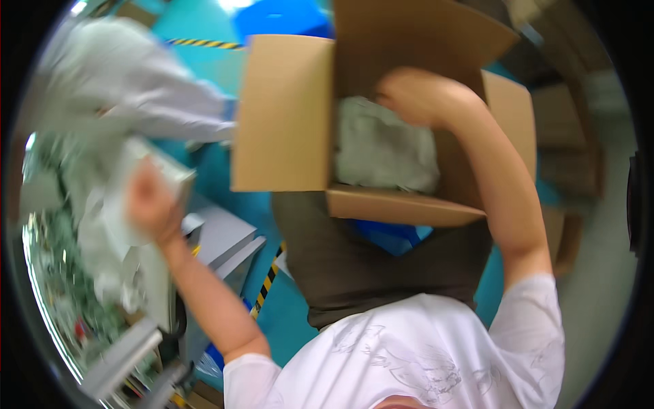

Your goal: Packing items wrapped in white protective bags into a cardboard box on a production floor.

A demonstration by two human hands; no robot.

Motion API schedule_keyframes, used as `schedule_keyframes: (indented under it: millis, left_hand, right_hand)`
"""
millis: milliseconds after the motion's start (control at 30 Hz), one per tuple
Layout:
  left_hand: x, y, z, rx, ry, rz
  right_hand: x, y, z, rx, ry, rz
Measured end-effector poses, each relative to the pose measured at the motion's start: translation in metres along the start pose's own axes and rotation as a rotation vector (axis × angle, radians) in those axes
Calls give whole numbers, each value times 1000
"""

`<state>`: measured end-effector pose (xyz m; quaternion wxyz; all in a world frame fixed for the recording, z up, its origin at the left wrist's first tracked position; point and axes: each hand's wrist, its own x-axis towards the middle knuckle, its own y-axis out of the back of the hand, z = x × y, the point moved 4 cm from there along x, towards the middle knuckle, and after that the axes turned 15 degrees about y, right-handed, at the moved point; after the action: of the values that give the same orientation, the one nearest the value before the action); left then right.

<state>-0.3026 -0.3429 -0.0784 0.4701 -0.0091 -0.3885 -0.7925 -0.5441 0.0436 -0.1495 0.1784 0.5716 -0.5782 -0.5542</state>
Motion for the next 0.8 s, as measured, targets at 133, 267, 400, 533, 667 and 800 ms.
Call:
schedule_keyframes:
  millis: [133,267,400,533,667,800]
  left_hand:
    - [-42,-7,50,11,-250,156]
    - [-59,30,63,161,-147,281]
    - [-28,119,20,684,106,637]
    - [35,135,-26,784,512,324]
    - [67,114,-35,450,784,-65]
    - [80,110,-60,62,926,-133]
  right_hand:
    - [-110,0,-100,171,144,833]
    - [-180,-83,-115,372,-17,1051]
    - [-197,-116,-134,332,-44,1130]
    - [-189,-105,-129,393,-25,1119]
    - [-173,-102,-131,344,48,1102]
    - [-160,-95,-147,282,106,1097]
